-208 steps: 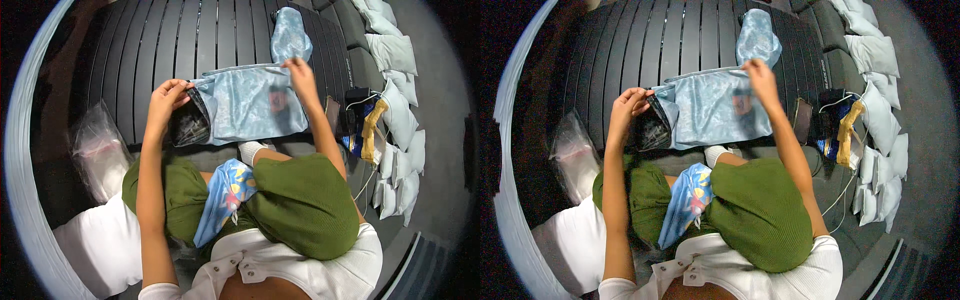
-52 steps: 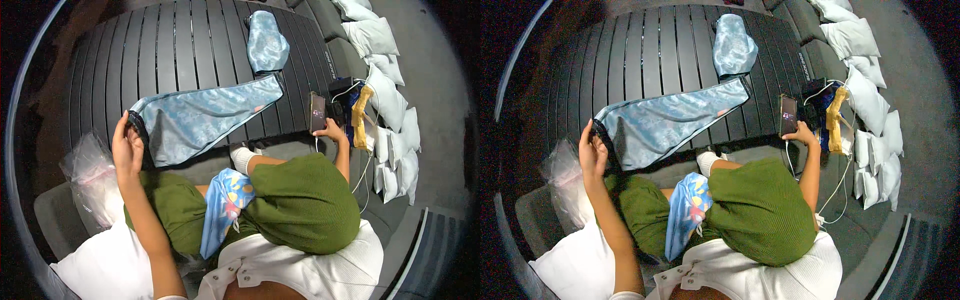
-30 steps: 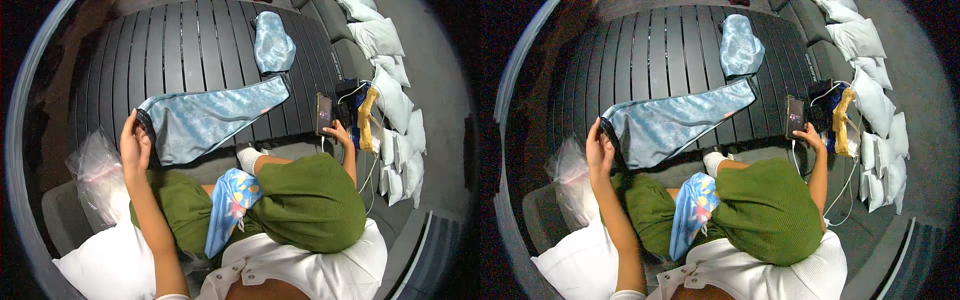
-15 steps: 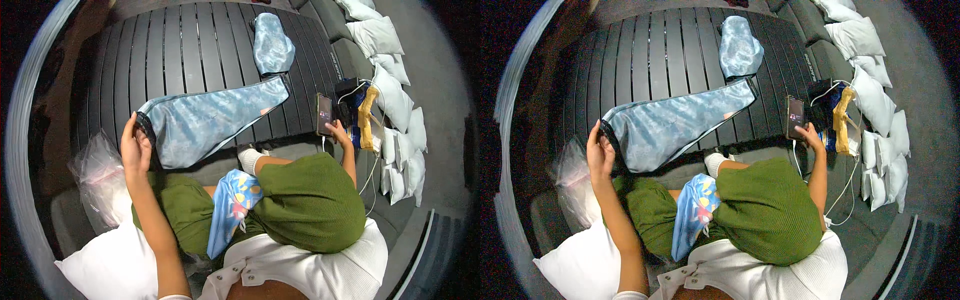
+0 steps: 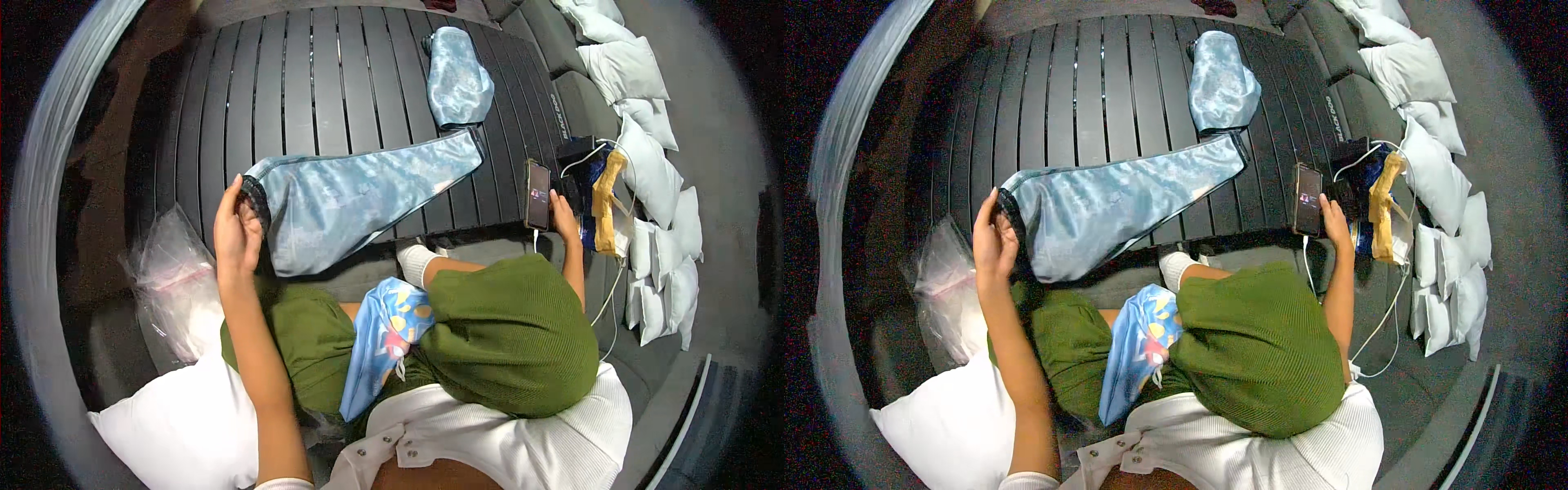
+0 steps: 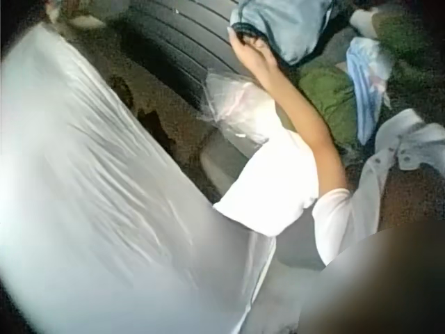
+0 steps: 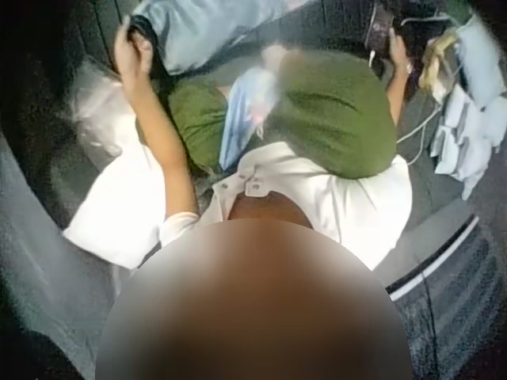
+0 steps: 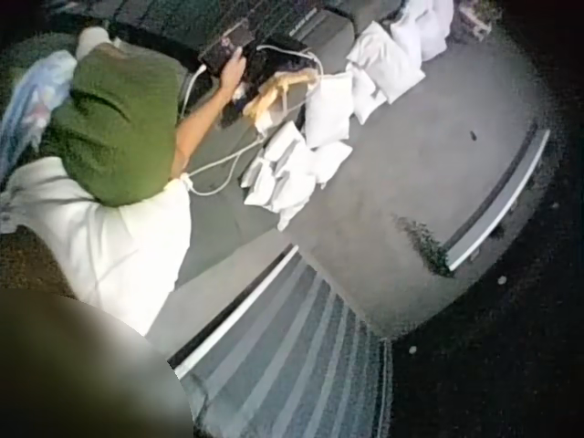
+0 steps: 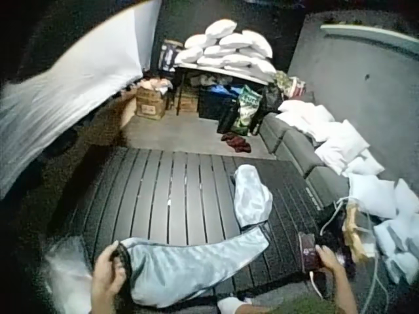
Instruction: Packaging a printed textile item into a plastic sleeve and trimming loose threads from a satin garment using nippers.
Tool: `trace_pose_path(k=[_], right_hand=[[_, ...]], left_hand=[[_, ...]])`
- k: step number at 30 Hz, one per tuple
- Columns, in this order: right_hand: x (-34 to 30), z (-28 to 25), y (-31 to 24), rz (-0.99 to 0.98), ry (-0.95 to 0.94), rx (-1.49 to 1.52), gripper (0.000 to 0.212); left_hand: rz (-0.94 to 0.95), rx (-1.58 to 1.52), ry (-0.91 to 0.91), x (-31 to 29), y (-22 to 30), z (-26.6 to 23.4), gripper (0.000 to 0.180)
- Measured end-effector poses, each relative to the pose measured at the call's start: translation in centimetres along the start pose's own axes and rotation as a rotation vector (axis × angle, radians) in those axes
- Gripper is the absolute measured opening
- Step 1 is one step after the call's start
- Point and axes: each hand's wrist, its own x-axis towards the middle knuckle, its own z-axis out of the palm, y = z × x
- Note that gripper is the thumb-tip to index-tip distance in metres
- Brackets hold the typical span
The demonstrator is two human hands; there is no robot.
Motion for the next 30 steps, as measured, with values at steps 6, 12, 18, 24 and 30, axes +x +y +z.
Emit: trace_pose_path(k=[6, 12, 18, 24, 30], right_hand=[[-0.6, 0.1, -1.8, -0.046, 0.035, -0.079, 0.056], [-0.5, 0.2, -1.9, -0.105, 0.042, -0.093, 0.055], [-0.7, 0.1, -1.8, -0.146, -0.035, -0.057, 0.055], [-0.8, 0.2, -1.5, -0.055, -0.041, 0.068, 0.055], [-0.9, 0.5, -3.0, -0.025, 0.004, 0.012, 0.056]], left_hand=[[0.014, -0.003, -0.01, 0.0, -0.3, -0.1, 0.022], [0.024, -0.003, 0.007, 0.3, -0.6, 0.0, 0.022], [0.049, -0.019, -0.037, 0.4, -0.8, -0.6, 0.018], [0.072, -0.033, -0.035, 0.9, -0.7, -0.8, 0.017], [0.036, -0.018, 0.006, 0.6, -0.6, 0.1, 0.023]])
